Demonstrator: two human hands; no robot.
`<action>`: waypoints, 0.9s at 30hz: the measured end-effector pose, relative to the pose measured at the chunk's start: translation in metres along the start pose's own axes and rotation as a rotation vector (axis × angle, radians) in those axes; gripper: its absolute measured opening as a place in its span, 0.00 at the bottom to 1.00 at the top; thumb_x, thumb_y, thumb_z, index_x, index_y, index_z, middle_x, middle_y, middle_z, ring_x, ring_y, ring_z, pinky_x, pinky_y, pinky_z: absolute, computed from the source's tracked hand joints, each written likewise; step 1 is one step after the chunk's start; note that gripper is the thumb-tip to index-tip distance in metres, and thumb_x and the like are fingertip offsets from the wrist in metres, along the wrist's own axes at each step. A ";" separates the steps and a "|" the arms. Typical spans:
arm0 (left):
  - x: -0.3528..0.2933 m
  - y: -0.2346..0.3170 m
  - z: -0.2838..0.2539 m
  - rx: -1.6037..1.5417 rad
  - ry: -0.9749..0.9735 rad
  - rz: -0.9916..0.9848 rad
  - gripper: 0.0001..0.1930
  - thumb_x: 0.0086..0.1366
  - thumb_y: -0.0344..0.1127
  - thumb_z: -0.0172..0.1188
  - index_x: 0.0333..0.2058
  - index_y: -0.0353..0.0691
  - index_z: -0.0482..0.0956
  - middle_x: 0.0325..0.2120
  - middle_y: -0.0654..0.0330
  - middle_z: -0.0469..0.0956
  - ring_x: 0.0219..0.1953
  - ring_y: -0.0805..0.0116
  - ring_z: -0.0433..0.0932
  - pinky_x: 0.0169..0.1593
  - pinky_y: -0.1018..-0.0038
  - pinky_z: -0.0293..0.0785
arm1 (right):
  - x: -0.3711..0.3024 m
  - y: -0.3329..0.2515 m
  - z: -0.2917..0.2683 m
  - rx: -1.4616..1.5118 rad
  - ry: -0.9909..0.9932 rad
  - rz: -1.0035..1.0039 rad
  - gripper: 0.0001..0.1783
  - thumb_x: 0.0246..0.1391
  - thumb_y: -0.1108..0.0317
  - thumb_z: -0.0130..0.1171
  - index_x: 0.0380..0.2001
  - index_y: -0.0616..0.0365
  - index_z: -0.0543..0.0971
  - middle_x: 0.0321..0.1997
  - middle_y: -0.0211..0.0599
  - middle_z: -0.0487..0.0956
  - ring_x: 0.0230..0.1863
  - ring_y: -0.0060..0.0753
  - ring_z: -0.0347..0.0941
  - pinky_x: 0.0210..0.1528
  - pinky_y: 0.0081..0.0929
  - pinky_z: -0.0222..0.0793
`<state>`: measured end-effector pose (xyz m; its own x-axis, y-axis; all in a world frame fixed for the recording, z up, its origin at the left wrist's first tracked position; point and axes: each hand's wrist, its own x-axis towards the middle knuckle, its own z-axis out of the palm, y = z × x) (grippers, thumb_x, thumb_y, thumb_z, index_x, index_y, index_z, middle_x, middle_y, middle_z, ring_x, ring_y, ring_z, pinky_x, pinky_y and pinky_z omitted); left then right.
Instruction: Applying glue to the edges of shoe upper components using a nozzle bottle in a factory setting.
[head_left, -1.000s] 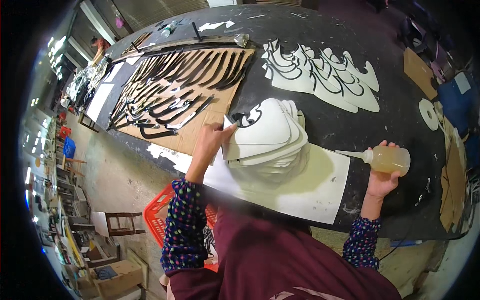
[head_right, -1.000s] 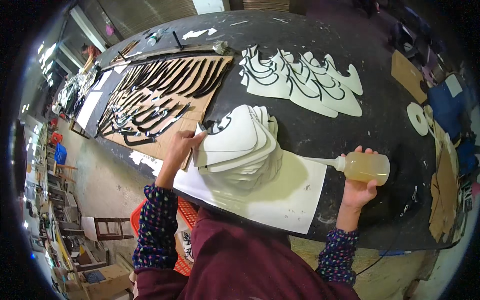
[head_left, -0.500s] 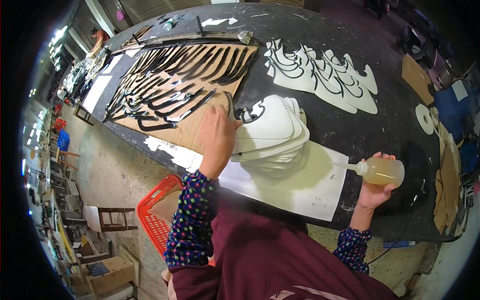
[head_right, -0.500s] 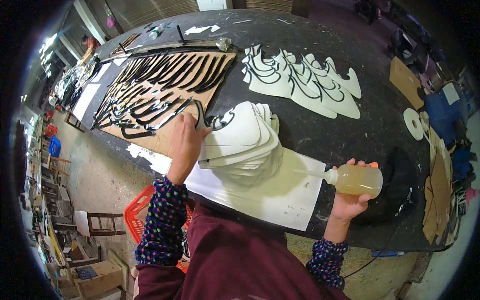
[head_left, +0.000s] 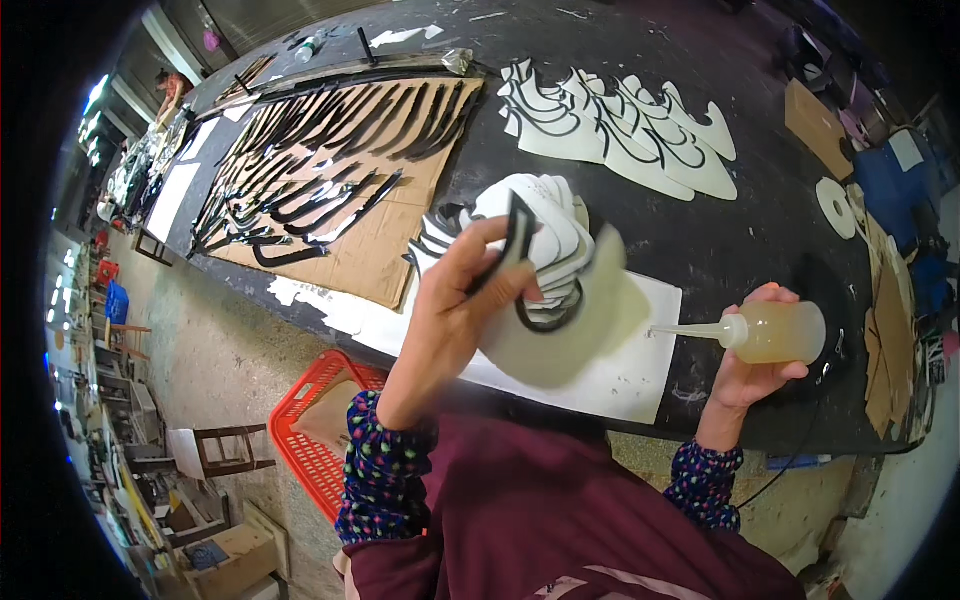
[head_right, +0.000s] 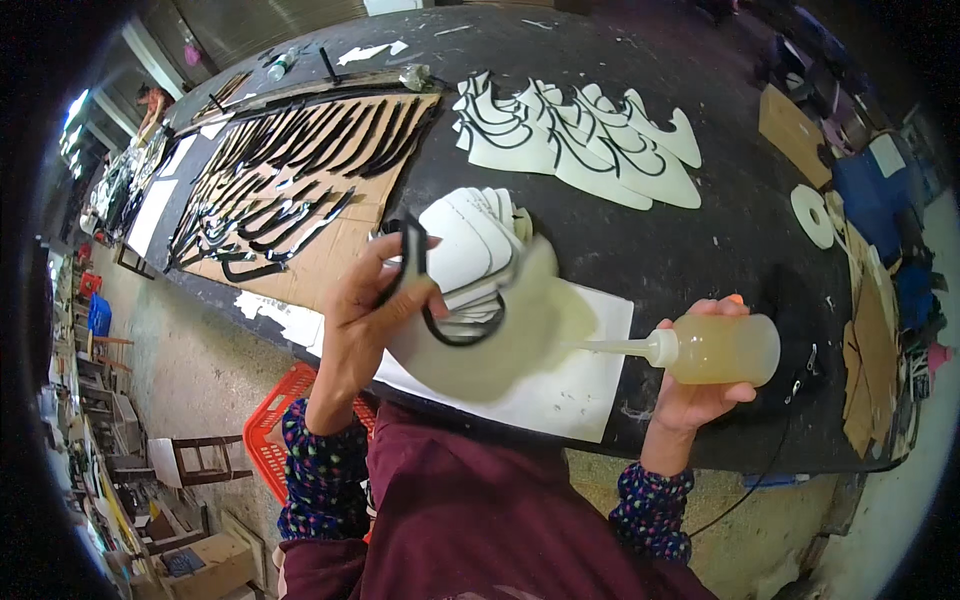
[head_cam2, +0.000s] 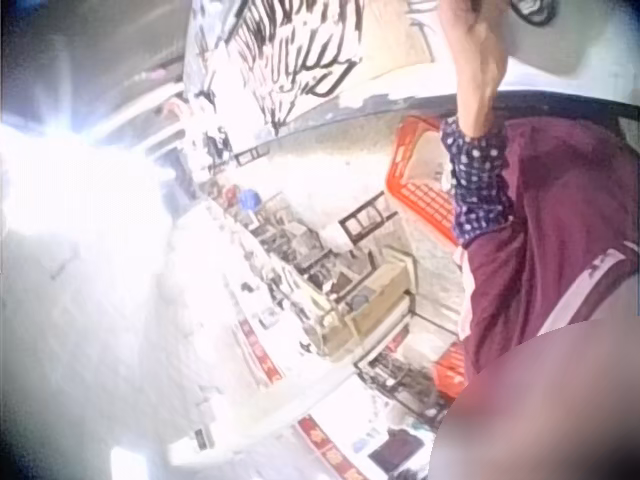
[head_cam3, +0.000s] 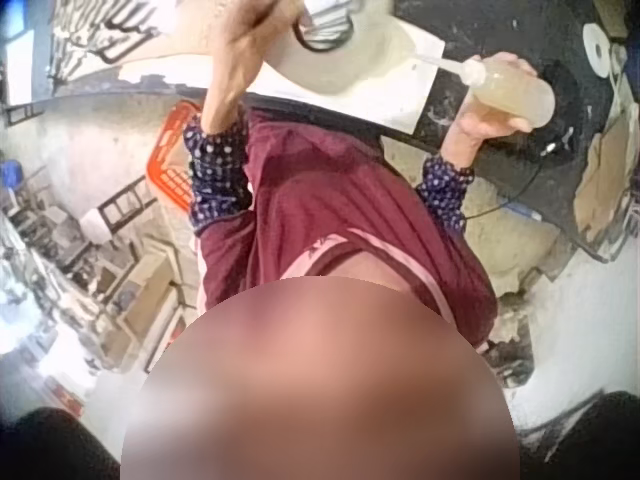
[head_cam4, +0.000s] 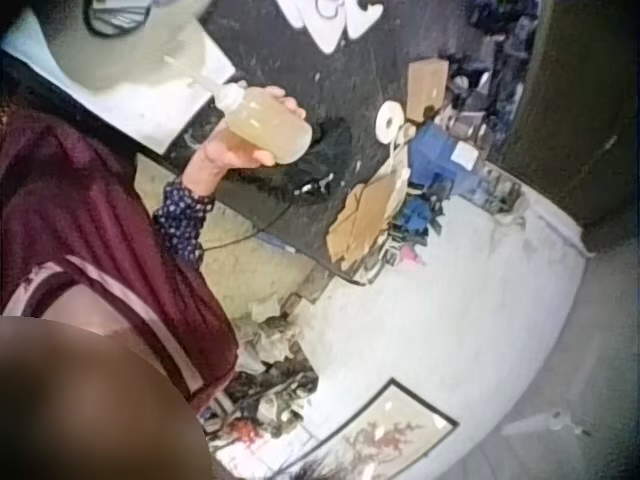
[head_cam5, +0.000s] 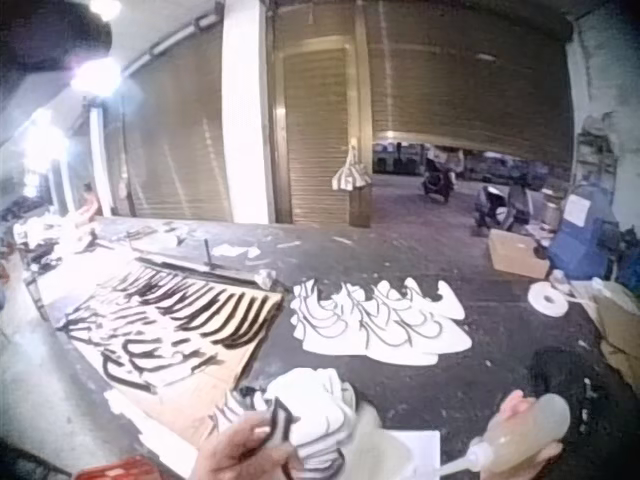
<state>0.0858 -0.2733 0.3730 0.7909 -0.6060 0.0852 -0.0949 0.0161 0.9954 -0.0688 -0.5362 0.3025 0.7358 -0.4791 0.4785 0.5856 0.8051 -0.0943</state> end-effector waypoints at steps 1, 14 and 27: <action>-0.004 0.002 0.004 -0.139 -0.087 -0.090 0.15 0.61 0.30 0.52 0.47 0.36 0.67 0.25 0.65 0.74 0.31 0.81 0.69 0.38 0.83 0.64 | 0.002 0.002 0.007 0.039 -0.041 0.007 0.41 0.36 0.70 0.68 0.55 0.53 0.57 0.56 0.31 0.60 0.62 0.40 0.52 0.62 0.61 0.39; -0.036 -0.029 0.028 -0.497 -0.276 -0.284 0.16 0.61 0.27 0.50 0.49 0.35 0.65 0.26 0.63 0.75 0.33 0.79 0.71 0.40 0.83 0.66 | 0.018 0.036 0.043 -0.489 -0.395 0.051 0.45 0.28 0.61 0.73 0.51 0.45 0.58 0.52 0.24 0.61 0.56 0.37 0.56 0.53 0.60 0.59; -0.037 -0.028 0.030 -0.482 -0.289 -0.268 0.16 0.61 0.26 0.51 0.48 0.35 0.66 0.26 0.63 0.74 0.32 0.79 0.72 0.40 0.82 0.67 | 0.020 0.043 0.040 -0.593 -0.512 -0.009 0.45 0.32 0.62 0.72 0.53 0.46 0.55 0.51 0.27 0.62 0.56 0.42 0.58 0.53 0.59 0.59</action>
<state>0.0414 -0.2753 0.3408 0.5475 -0.8283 -0.1191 0.4211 0.1497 0.8946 -0.0425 -0.4970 0.3433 0.5661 -0.1477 0.8110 0.7809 0.4113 -0.4702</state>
